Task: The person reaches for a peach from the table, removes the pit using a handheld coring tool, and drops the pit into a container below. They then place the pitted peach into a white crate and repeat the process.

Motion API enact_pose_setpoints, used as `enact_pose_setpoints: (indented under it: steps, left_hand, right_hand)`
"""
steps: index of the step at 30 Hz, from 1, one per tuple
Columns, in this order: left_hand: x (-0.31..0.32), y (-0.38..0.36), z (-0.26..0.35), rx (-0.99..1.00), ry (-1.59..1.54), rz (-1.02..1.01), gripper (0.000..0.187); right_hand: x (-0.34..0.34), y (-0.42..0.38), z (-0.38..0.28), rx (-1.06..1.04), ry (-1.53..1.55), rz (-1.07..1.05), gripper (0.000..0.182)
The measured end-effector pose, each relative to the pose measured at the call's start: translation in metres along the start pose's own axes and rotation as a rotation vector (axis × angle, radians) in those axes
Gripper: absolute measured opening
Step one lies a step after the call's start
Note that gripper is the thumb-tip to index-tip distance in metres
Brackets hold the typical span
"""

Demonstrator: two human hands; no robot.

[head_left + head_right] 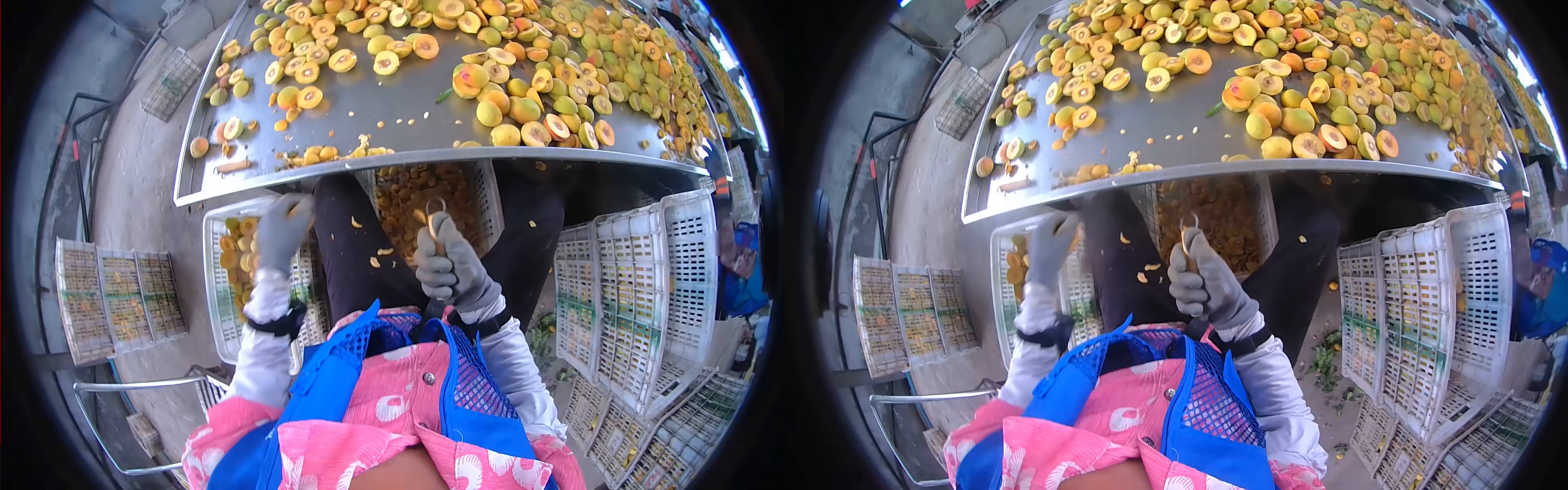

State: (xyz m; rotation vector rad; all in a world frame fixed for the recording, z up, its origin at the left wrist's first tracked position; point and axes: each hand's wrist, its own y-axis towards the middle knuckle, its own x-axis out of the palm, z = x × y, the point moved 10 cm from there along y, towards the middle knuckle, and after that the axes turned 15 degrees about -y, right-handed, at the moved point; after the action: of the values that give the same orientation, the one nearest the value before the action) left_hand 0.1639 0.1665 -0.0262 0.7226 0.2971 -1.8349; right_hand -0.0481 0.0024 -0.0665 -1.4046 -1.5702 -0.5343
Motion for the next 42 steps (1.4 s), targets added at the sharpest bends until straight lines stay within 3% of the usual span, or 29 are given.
enact_pose_setpoints:
  steps: [1, 2, 3, 5, 7, 9, 11, 13, 14, 16, 18, 19, 20, 21, 23, 24, 26, 27, 28, 30, 31, 33, 34, 36, 40, 42]
  left_hand:
    - [-0.032, 0.004, -0.025, 0.162, 0.203, 0.044, 0.019]
    - [-0.055, 0.009, -0.027, 0.094, 0.183, 0.135, 0.018]
    - [-0.05, 0.018, -0.004, 0.092, 0.185, 0.134, 0.018]
    - [-0.019, 0.037, 0.087, 0.423, 0.009, 0.218, 0.019]
    - [0.058, 0.075, 0.127, 0.438, -0.102, -0.069, 0.022]
    - [0.152, 0.122, 0.128, 0.128, -0.347, -0.365, 0.033]
    - [0.22, 0.16, 0.143, 0.149, -0.377, -0.434, 0.047]
    - [0.263, 0.181, 0.194, 0.526, -0.158, -0.399, 0.062]
    - [0.284, 0.191, 0.203, 0.523, -0.161, -0.41, 0.062]
    - [0.336, 0.184, 0.221, 0.81, 0.365, -0.555, 0.061]
    - [0.345, 0.194, 0.215, 0.698, 0.307, -0.611, 0.059]
    - [0.347, 0.195, 0.205, 0.6, 0.254, -0.659, 0.056]
    - [0.323, 0.192, 0.211, 0.686, 0.109, -0.45, 0.052]
    - [0.317, 0.185, 0.205, 0.685, 0.117, -0.451, 0.052]
    - [0.295, 0.174, 0.158, -0.12, -0.82, -0.568, 0.043]
    - [0.272, 0.16, 0.157, -0.122, -0.815, -0.558, 0.043]
    - [0.248, 0.106, 0.167, -0.422, -1.196, -0.827, 0.041]
    - [0.238, 0.086, 0.172, -0.418, -1.204, -0.822, 0.041]
    - [0.224, 0.075, 0.182, -0.295, -1.233, -0.71, 0.041]
    - [0.197, 0.062, 0.191, -0.022, -1.253, -0.561, 0.053]
    - [0.195, 0.056, 0.186, -0.012, -1.263, -0.559, 0.053]
    - [0.215, 0.038, 0.168, -0.379, -1.525, -0.7, 0.062]
    - [0.213, 0.035, 0.165, -0.365, -1.536, -0.698, 0.062]
    - [0.194, 0.038, 0.158, -0.111, -1.186, -0.554, 0.062]
    - [0.162, 0.017, 0.178, -0.138, -1.272, -0.485, 0.054]
    - [0.128, 0.014, 0.196, 0.139, -0.976, -0.329, 0.045]
  right_hand:
    - [-0.006, 0.002, 0.004, 0.054, 0.001, 0.053, 0.051]
    - [-0.01, 0.006, 0.005, 0.087, -0.001, 0.095, 0.05]
    - [-0.013, 0.01, 0.006, 0.124, -0.007, 0.136, 0.049]
    - [-0.012, 0.01, -0.004, 0.134, -0.067, 0.155, 0.047]
    - [-0.029, -0.001, -0.028, 0.069, -0.244, 0.336, 0.046]
    - [-0.056, -0.016, -0.043, 0.069, -0.158, 0.447, 0.046]
    - [-0.08, -0.035, -0.067, -0.083, -0.243, 0.548, 0.041]
    - [-0.097, -0.045, -0.079, -0.122, -0.193, 0.621, 0.041]
    - [-0.104, -0.049, -0.086, -0.133, -0.197, 0.666, 0.039]
    - [-0.113, -0.051, -0.097, -0.13, -0.202, 0.715, 0.04]
    - [-0.115, -0.046, -0.111, -0.152, -0.336, 0.72, 0.04]
    - [-0.112, -0.042, -0.121, -0.19, -0.471, 0.718, 0.04]
    - [-0.114, -0.038, -0.122, -0.186, -0.466, 0.714, 0.04]
    - [-0.116, -0.034, -0.124, -0.187, -0.49, 0.729, 0.038]
    - [-0.109, -0.022, -0.129, -0.188, -0.514, 0.729, 0.037]
    - [-0.099, -0.019, -0.141, -0.229, -0.596, 0.765, 0.034]
    - [-0.085, -0.012, -0.147, -0.265, -0.686, 0.799, 0.032]
    - [-0.074, -0.013, -0.16, -0.362, -0.947, 0.874, 0.031]
    - [-0.056, -0.016, -0.17, -0.465, -1.211, 0.944, 0.03]
    - [-0.036, -0.018, -0.167, -0.475, -1.267, 0.969, 0.03]
    - [-0.025, -0.021, -0.166, -0.486, -1.314, 0.993, 0.029]
    - [-0.011, -0.024, -0.158, -0.527, -1.355, 1.012, 0.028]
    - [-0.003, -0.027, -0.155, -0.565, -1.424, 1.031, 0.025]
    - [0.014, -0.03, -0.15, -0.613, -1.506, 1.044, 0.021]
    - [0.032, -0.033, -0.138, -0.64, -1.559, 1.056, 0.019]
    - [0.042, -0.034, -0.135, -0.692, -1.589, 1.043, 0.019]
